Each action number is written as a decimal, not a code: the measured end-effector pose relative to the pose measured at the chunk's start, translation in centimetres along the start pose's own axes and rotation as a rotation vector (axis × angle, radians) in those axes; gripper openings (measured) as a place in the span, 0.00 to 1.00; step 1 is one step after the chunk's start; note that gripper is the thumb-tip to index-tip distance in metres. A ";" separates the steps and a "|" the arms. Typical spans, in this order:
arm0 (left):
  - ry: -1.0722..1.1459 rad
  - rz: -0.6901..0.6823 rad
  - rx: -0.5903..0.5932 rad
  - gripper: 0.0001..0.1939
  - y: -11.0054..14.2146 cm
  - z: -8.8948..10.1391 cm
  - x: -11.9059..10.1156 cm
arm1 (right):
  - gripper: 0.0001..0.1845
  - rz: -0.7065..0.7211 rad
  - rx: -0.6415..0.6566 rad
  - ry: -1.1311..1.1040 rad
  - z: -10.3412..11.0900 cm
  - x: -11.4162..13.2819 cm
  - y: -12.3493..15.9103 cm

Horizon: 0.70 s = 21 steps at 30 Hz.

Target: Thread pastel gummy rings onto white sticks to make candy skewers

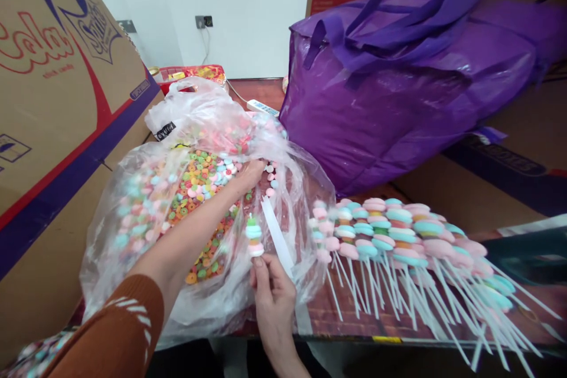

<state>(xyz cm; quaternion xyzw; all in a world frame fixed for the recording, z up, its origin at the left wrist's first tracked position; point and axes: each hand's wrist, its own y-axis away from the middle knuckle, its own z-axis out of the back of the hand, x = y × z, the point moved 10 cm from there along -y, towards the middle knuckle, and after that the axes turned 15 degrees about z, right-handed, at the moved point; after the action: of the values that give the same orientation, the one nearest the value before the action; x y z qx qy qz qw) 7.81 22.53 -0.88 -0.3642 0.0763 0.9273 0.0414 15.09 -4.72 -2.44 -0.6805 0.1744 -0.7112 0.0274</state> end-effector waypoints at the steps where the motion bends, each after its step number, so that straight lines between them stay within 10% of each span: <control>1: -0.016 -0.006 0.013 0.12 0.1 -0.1 0.1 | 0.20 -0.004 -0.002 -0.002 0.0 0.0 0.0; 12: -0.333 -0.012 -0.123 0.18 2.9 0.6 -1.3 | 0.20 0.005 -0.025 -0.014 0.1 0.2 0.0; 21: 0.545 0.107 -0.130 0.07 12.5 5.9 3.7 | 0.15 0.056 0.076 -0.031 -0.8 1.0 -0.2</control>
<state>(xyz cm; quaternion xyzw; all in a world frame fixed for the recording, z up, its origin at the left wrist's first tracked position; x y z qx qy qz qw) -0.50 11.33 2.24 -0.5972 0.0443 0.7991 -0.0531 14.25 -4.61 -1.43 -0.6846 0.1657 -0.7058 0.0760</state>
